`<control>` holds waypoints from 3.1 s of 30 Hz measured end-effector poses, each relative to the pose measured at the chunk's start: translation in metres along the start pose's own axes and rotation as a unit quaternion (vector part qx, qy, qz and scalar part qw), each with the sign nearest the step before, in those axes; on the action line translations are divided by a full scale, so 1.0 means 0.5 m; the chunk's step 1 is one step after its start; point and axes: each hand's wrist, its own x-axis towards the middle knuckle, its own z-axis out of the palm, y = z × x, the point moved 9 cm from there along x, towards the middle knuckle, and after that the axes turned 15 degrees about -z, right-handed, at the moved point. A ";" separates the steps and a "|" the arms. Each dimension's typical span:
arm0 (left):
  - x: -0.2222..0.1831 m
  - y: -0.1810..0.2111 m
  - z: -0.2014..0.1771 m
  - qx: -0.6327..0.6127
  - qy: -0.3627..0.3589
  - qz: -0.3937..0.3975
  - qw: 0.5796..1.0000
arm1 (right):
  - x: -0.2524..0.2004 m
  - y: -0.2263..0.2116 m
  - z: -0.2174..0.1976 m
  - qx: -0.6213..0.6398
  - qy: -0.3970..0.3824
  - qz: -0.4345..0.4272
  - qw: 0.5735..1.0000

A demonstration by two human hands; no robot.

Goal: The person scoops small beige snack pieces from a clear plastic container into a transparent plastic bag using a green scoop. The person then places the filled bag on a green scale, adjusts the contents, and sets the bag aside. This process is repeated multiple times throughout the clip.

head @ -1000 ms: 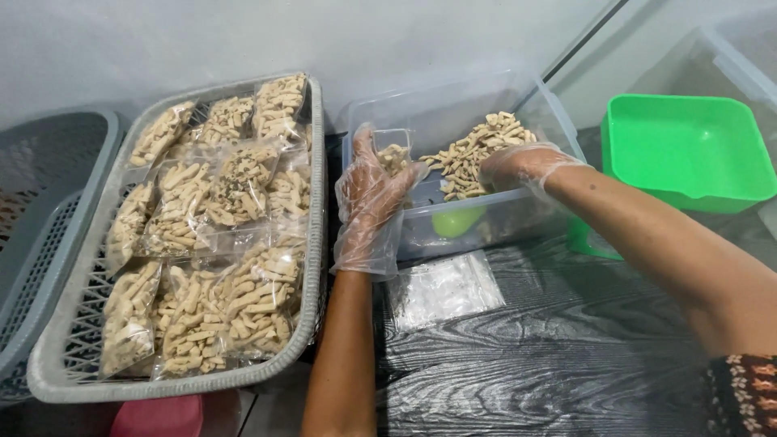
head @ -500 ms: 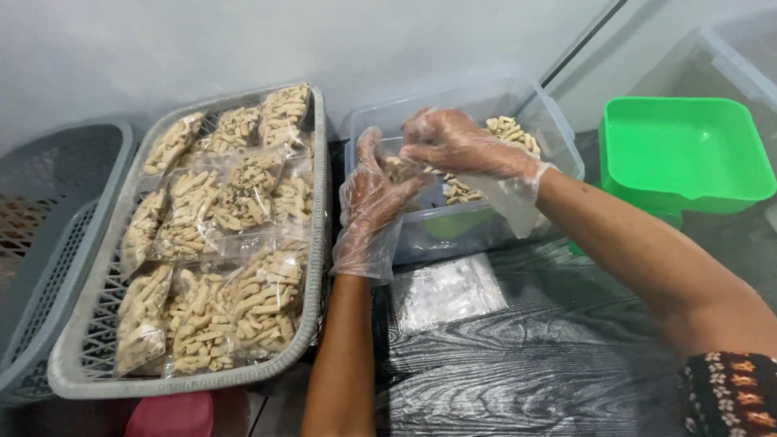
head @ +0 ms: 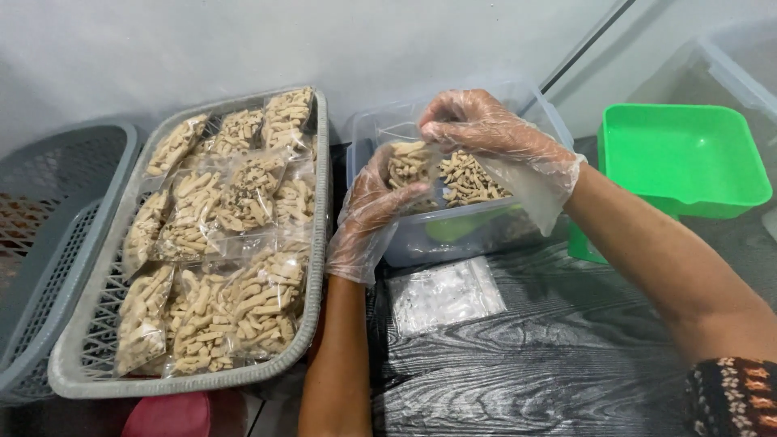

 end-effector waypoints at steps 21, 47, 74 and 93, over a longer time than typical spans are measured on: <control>-0.008 0.024 0.027 -0.374 -0.100 0.106 0.916 | -0.027 -0.109 -0.054 -0.059 0.149 -0.039 0.986; 0.010 0.002 0.043 -0.351 -0.117 0.112 0.922 | -0.015 -0.125 -0.073 0.041 0.147 -0.072 0.986; -0.087 0.299 0.249 -0.098 0.053 0.458 0.882 | -0.424 -0.401 -0.285 -0.260 0.238 -0.277 0.894; -0.032 0.249 0.373 -0.099 -0.034 0.422 0.901 | -0.522 -0.347 -0.279 -0.418 0.196 -0.223 0.858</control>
